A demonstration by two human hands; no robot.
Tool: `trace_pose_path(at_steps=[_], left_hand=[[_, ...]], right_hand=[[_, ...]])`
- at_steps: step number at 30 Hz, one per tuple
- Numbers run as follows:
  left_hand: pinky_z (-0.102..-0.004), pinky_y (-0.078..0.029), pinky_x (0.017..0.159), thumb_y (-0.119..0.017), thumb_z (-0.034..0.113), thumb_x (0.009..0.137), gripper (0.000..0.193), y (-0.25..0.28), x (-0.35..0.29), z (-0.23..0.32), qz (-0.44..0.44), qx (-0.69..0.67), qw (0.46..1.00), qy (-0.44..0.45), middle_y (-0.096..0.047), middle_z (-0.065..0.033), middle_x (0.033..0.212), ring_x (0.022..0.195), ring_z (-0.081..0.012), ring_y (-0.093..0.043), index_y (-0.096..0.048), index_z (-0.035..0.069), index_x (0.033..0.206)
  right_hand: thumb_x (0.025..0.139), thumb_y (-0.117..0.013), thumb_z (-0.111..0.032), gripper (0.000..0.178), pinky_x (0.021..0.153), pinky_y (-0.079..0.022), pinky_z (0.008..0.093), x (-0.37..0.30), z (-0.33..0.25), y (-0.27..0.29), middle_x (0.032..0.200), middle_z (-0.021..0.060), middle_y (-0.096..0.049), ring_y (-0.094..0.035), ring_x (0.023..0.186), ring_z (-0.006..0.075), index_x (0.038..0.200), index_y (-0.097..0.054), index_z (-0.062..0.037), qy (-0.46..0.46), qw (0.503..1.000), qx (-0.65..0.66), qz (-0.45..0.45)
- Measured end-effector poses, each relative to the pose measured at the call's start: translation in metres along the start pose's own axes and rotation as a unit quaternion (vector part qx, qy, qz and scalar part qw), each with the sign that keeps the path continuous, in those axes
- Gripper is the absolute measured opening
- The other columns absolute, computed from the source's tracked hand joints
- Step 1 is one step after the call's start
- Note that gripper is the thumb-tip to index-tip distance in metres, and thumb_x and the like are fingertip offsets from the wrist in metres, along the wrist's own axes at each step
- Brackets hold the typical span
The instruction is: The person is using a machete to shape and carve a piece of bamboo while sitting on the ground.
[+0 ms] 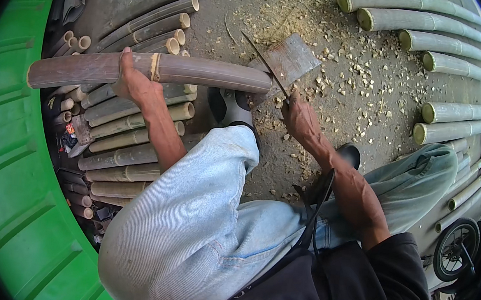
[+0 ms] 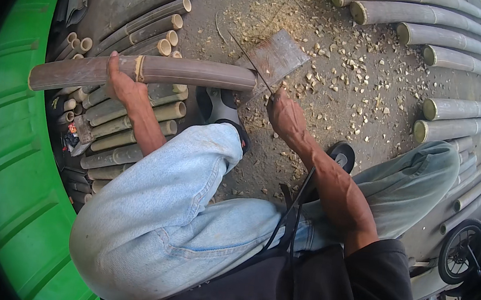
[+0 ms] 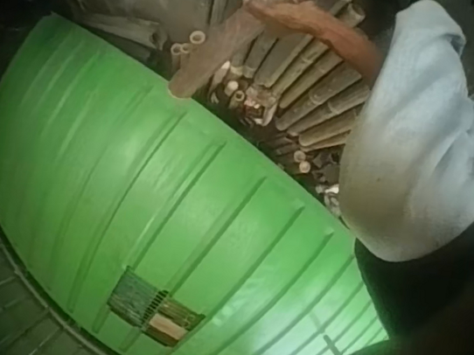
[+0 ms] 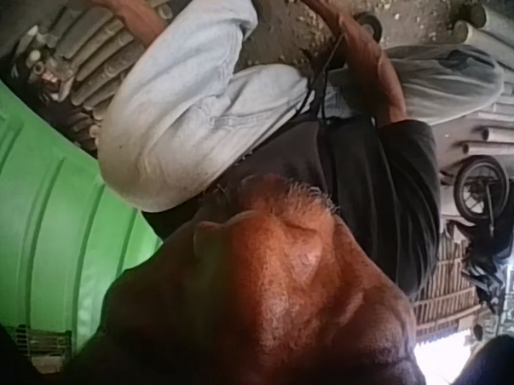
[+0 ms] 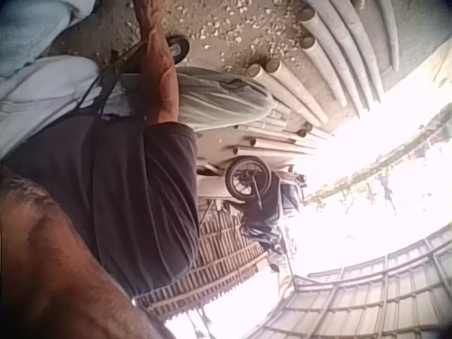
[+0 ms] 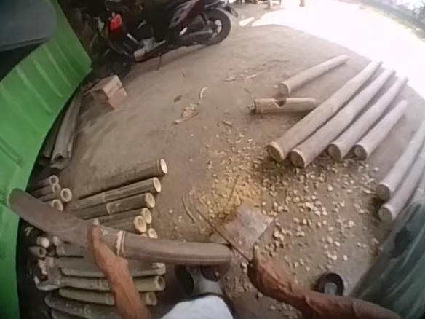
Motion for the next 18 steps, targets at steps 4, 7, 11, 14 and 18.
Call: trace_pose_path(at_steps=[4, 7, 11, 14, 18], left_hand=[[-0.0421, -0.05, 0.1, -0.077, 0.019, 0.087, 0.058, 0.0, 0.005, -0.004, 0.01, -0.024, 1.0, 0.006, -0.061, -0.0181, 0.13, 0.114, -0.0286, -0.062, -0.057, -0.013, 0.132], [-0.0421, -0.052, 0.098, -0.076, 0.018, 0.087, 0.056, 0.006, 0.009, -0.008, 0.021, -0.016, 1.0, 0.011, -0.061, -0.0182, 0.129, 0.112, -0.0287, -0.063, -0.058, -0.013, 0.13], [-0.0438, -0.055, 0.091, -0.078, 0.023, 0.086, 0.055, 0.008, 0.011, -0.007, 0.014, 0.003, 1.0, -0.009, -0.061, -0.0146, 0.123, 0.108, -0.0281, -0.064, -0.059, -0.005, 0.129], [-0.0459, -0.057, 0.088, -0.078, 0.025, 0.085, 0.052, 0.006, 0.012, -0.007, -0.022, -0.002, 1.0, 0.004, -0.061, -0.0128, 0.119, 0.105, -0.0278, -0.064, -0.059, 0.0, 0.127], [-0.0486, -0.057, 0.087, -0.077, 0.024, 0.086, 0.046, 0.009, 0.007, -0.012, -0.049, -0.059, 0.996, 0.043, -0.061, -0.0116, 0.114, 0.102, -0.0287, -0.064, -0.06, 0.003, 0.123]], right_hand=[[0.098, -0.063, -0.017, 0.023, 0.057, -0.05, 0.0548, -0.003, -0.015, 0.024, 0.073, 0.0308, -0.065, -0.068, 0.065, 0.0475, 0.101, -0.049, 0.0017, 0.099, 0.985, 0.085, 0.109], [0.097, -0.066, -0.016, 0.024, 0.058, -0.051, 0.0546, -0.001, -0.018, 0.028, 0.077, 0.0288, -0.067, -0.068, 0.066, 0.0468, 0.104, -0.05, 0.0012, 0.133, 0.971, 0.141, 0.142], [0.098, -0.063, -0.016, 0.023, 0.059, -0.051, 0.0545, 0.0, -0.005, 0.005, 0.073, 0.0301, -0.065, -0.068, 0.068, 0.0473, 0.103, -0.051, 0.0033, 0.053, 0.997, 0.034, 0.043], [0.099, -0.06, -0.016, 0.023, 0.058, -0.05, 0.0546, -0.002, -0.002, 0.004, 0.071, 0.0313, -0.064, -0.068, 0.068, 0.0485, 0.101, -0.05, 0.005, 0.032, 0.999, 0.035, 0.01], [0.098, -0.064, -0.018, 0.026, 0.056, -0.051, 0.053, -0.001, -0.018, 0.027, 0.07, 0.0285, -0.065, -0.069, 0.067, 0.0466, 0.105, -0.051, 0.003, 0.123, 0.98, 0.111, 0.111]])
Point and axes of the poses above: each hand's wrist, its own x-axis towards the middle knuckle, its own y-axis out of the back of the hand, z = x × y, the point moved 7 cm from there along x, towards the middle knuckle
